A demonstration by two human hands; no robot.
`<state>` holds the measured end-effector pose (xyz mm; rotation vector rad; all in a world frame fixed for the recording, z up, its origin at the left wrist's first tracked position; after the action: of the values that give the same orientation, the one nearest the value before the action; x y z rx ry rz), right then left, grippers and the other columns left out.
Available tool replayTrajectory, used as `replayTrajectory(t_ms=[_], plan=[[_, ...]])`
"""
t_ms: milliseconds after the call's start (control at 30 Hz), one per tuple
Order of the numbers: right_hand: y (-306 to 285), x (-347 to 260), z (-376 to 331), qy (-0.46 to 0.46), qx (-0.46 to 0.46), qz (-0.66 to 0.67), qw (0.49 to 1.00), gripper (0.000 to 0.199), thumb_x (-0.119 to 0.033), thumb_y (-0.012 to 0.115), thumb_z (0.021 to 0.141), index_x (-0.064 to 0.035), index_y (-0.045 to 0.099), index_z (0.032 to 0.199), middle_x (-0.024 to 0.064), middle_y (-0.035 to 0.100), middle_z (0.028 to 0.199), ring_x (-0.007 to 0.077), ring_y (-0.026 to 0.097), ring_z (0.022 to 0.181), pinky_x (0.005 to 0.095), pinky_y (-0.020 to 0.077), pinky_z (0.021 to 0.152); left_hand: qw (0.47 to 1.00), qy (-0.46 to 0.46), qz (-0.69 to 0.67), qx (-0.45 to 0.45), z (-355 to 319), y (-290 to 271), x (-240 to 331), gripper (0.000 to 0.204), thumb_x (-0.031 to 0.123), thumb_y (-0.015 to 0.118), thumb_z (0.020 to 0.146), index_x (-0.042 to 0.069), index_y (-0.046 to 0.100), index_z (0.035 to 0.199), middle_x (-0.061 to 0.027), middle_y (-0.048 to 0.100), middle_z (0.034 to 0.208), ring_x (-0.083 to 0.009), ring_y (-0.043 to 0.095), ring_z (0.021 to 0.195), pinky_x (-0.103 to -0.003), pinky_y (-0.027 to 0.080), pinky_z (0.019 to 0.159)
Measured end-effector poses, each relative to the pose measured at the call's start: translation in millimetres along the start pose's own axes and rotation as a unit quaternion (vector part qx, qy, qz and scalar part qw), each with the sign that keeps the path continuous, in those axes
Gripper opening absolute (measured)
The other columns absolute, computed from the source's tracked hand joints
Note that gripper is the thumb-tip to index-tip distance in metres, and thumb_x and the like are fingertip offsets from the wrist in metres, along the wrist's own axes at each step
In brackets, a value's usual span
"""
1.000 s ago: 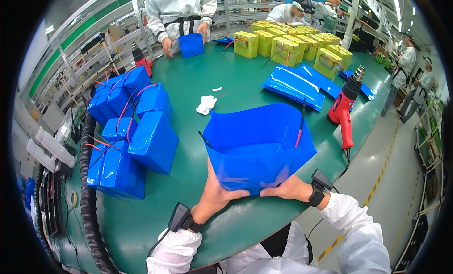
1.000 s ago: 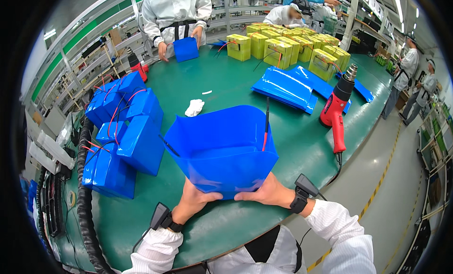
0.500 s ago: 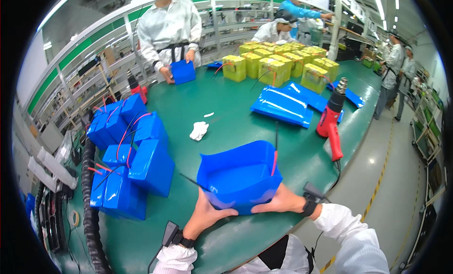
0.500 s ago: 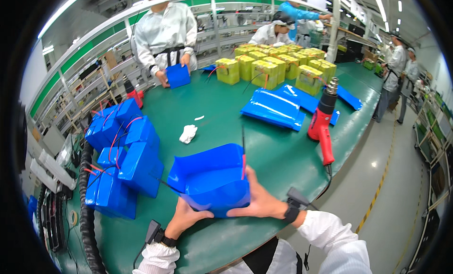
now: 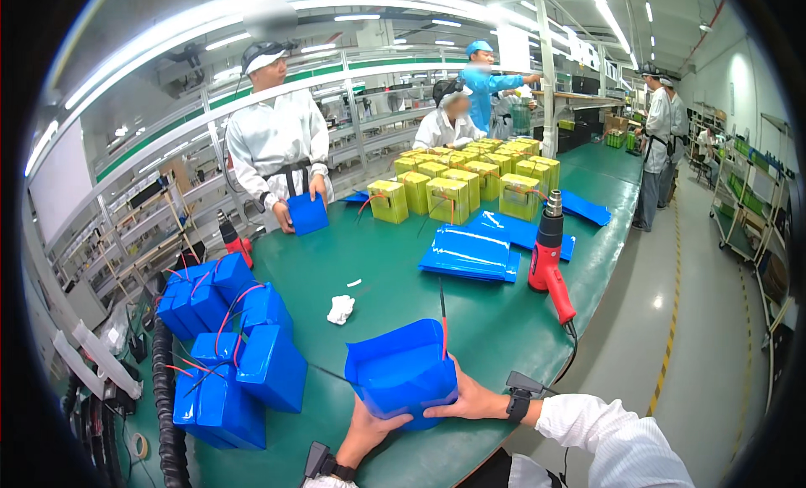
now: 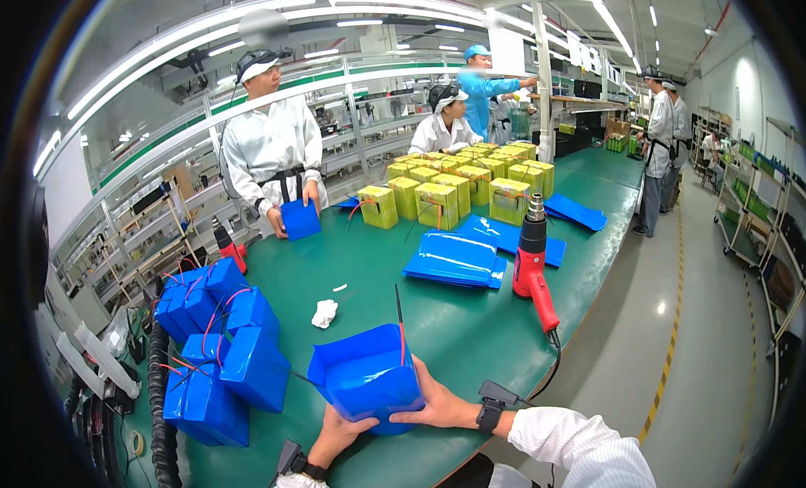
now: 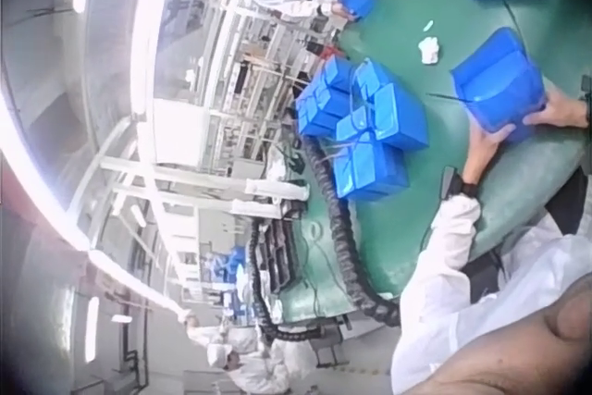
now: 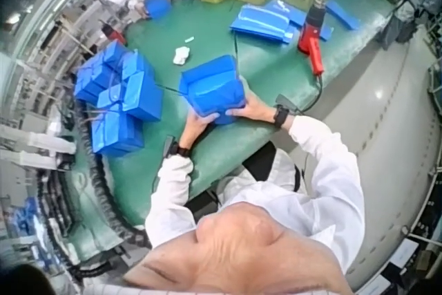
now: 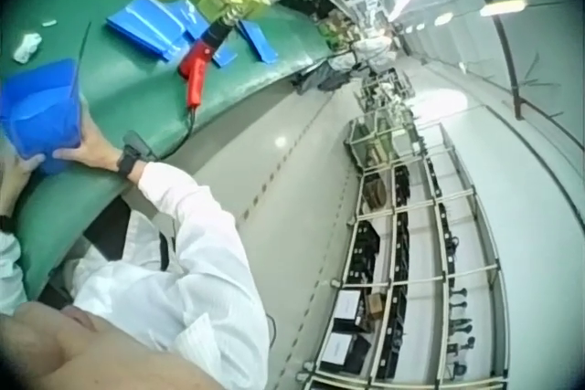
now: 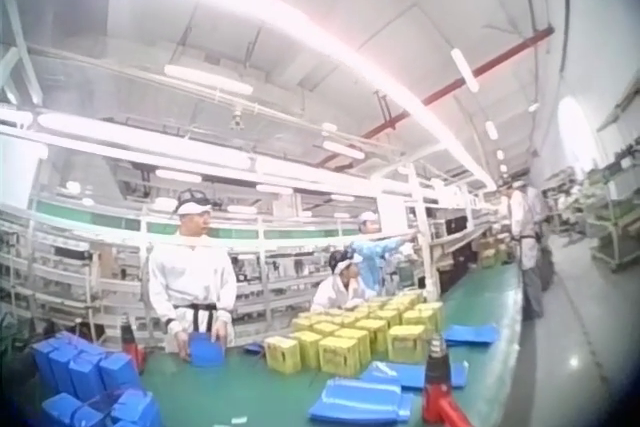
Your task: Using a heat gun to apply blue shrink wrap to battery packs.
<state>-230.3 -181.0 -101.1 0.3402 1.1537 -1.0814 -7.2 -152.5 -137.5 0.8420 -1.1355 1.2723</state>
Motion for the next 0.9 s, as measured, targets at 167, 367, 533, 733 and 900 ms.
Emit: replayTrajectory(t_ms=[167,367,533,733,900], plan=[[-2.6,11.3,31.3,0.016,0.036,0.080,0.996,0.107,-0.029,0.083,0.084,-0.0058,0.009,0.158,0.0196,0.034,0.153,0.0298,0.037,0.141,0.0437,0.0338,0.115,0.997,0.022,-0.004,0.069,28.5,-2.4,18.2,0.091,0.014,0.082,0.080,0.002,0.025,0.149,-0.0151,0.048,0.136,-0.0262,0.052,0.125,-0.039,0.045,0.105],[-17.2,46.0,61.8,0.095,0.138,-0.067,0.984,0.090,-0.049,0.070,0.089,-0.0048,0.027,0.155,0.0227,0.045,0.144,0.0339,0.042,0.132,0.0486,0.0247,0.117,0.983,-0.006,-0.142,0.119,55.9,6.3,19.5,0.076,0.016,0.069,0.093,0.002,0.025,0.152,-0.0146,0.047,0.139,-0.0244,0.051,0.127,-0.037,0.045,0.105],[-21.5,57.6,82.5,0.158,0.067,0.025,0.985,0.082,-0.063,0.063,0.087,-0.0059,0.048,0.144,0.0254,0.043,0.143,0.0403,0.031,0.133,0.0488,0.0167,0.118,0.988,0.030,-0.012,0.150,65.0,-6.4,-4.1,0.071,0.019,0.065,0.096,0.001,0.027,0.153,-0.0149,0.047,0.142,-0.0239,0.048,0.129,-0.036,0.040,0.109],[-25.3,68.3,87.7,0.255,0.084,-0.092,0.959,0.081,-0.064,0.062,0.089,-0.0003,0.056,0.139,0.0222,0.026,0.150,0.0366,0.018,0.138,0.0490,0.0175,0.119,0.974,-0.024,-0.194,0.116,60.7,-1.7,-5.3,0.075,0.019,0.065,0.094,0.001,0.024,0.154,-0.0147,0.044,0.144,-0.0233,0.046,0.130,-0.036,0.038,0.110],[-25.1,77.5,81.1,0.238,0.091,-0.078,0.964,0.076,-0.062,0.060,0.091,-0.0046,0.056,0.140,0.0228,0.030,0.147,0.0382,0.021,0.141,0.0465,0.0217,0.119,0.981,-0.029,-0.173,0.083,48.6,-0.8,-3.2,0.095,0.017,0.074,0.087,0.002,0.012,0.158,-0.0148,0.043,0.145,-0.0237,0.047,0.130,-0.036,0.040,0.109]])
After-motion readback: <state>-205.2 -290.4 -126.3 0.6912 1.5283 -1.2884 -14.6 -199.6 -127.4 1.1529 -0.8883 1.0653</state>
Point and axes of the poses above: each hand's wrist, its own z-axis towards the middle knuckle, its own y-axis out of the palm, x = y × z, the point moved 3 cm from there along z, towards the middle knuckle
